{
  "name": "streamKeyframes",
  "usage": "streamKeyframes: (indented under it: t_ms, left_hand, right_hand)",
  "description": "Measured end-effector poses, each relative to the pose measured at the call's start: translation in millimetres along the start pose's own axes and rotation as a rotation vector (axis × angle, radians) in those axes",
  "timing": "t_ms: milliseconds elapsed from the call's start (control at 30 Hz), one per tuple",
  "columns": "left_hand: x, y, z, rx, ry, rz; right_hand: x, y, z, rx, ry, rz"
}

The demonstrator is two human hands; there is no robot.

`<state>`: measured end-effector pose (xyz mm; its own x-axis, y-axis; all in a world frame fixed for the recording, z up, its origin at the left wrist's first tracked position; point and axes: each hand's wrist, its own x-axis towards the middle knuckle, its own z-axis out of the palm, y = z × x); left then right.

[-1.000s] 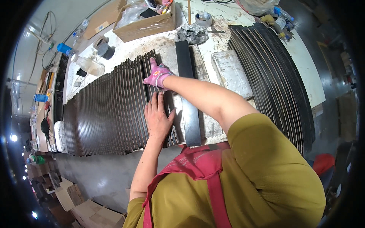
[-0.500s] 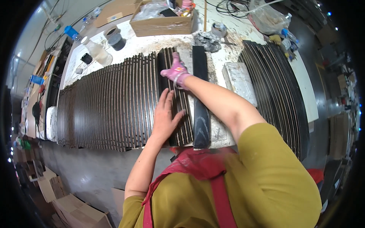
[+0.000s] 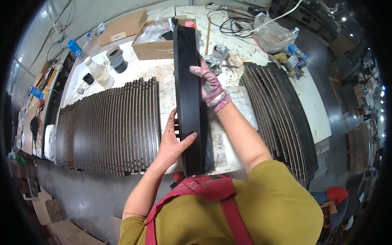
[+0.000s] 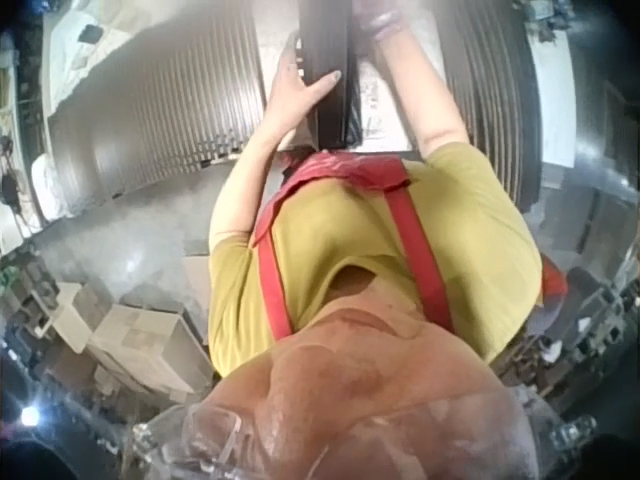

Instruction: The person picks up black panels from a stack on a table, wipes them with a cloth, and carries a group of them to stack on a floor pallet.

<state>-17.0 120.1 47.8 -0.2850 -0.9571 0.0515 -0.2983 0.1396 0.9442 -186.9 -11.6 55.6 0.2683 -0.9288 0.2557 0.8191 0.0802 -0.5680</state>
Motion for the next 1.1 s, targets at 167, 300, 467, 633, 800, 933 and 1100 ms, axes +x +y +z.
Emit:
streamKeyframes:
  t_ms: [167, 300, 467, 633, 800, 933, 1100]
  left_hand:
    - [0, 12, 22, 0.161, 0.005, -0.06]
    - [2, 21, 35, 0.13, -0.087, -0.109]
    - [-6, 5, 59, 0.108, -0.071, -0.116]
    - [-1, 4, 56, 0.096, -0.137, -0.174]
    - [5, -10, 53, 0.179, -0.157, -0.246]
    - [6, -30, 51, 0.628, -0.028, -0.008]
    - [12, -57, 42, -0.252, -0.131, -0.341]
  right_hand:
    - [-19, 1, -24, -0.071, 0.359, 0.014]
    - [-30, -6, -43, 0.062, 0.408, 0.146]
    - [-38, -1, -56, 0.005, 0.454, 0.084]
    - [-34, 7, -93, -0.299, 0.518, 0.109]
    - [-25, 21, -114, -0.891, 0.561, 0.035]
    - [-33, 15, -82, -1.643, 0.512, 0.181]
    - [-61, 21, -82, -0.838, 0.596, 0.243]
